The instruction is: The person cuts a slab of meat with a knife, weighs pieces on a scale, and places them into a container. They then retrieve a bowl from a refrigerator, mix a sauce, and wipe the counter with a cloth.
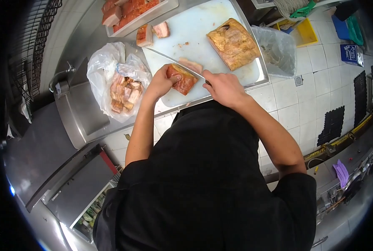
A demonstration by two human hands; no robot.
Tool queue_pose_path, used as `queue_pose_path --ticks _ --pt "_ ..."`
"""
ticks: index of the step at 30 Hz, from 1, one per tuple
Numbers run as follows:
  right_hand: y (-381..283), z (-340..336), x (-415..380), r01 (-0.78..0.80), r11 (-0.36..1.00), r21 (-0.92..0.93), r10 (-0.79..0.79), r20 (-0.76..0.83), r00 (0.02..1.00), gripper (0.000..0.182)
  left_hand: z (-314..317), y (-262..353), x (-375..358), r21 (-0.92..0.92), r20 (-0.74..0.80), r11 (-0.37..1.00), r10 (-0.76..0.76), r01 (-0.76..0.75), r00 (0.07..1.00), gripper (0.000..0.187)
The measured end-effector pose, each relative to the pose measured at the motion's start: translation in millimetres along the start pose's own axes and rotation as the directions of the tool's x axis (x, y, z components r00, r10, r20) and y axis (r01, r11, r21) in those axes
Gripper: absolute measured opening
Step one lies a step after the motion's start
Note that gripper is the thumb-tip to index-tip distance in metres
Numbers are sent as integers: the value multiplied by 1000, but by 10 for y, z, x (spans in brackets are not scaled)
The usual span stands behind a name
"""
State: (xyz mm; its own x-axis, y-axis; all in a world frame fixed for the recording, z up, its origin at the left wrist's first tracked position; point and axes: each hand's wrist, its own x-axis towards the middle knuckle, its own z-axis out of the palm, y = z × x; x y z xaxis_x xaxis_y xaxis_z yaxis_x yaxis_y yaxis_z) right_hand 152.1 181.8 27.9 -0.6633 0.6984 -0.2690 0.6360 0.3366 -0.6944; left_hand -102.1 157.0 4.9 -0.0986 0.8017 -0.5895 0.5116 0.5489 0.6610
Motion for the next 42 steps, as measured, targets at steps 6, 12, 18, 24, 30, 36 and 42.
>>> queue_pose_path --ticks 6,12,18,24,30,36,42 --pt "-156 -354 -232 -65 983 174 124 -358 925 25 17 297 95 411 -104 825 465 -388 879 48" --pt "-53 -101 -284 -249 950 190 294 -263 919 33 375 463 498 720 146 509 552 -471 821 29" --pt "128 255 -322 -338 938 79 347 -232 909 28 48 375 516 666 20 606 568 -435 823 25" --pt "120 270 -297 -324 944 65 330 -243 912 25 -562 -598 -130 14 -649 873 379 -488 659 31" --pt "143 310 -274 -314 948 55 318 -238 918 26 -1204 -1584 -630 331 -812 938 230 100 536 34" --pt "137 278 -242 -340 938 59 345 -227 911 26 -854 -777 -594 568 -579 807 531 -162 619 52" --pt "138 291 -194 -347 937 47 349 -211 913 25 24 107 -352 851 203 199 730 -487 653 64"
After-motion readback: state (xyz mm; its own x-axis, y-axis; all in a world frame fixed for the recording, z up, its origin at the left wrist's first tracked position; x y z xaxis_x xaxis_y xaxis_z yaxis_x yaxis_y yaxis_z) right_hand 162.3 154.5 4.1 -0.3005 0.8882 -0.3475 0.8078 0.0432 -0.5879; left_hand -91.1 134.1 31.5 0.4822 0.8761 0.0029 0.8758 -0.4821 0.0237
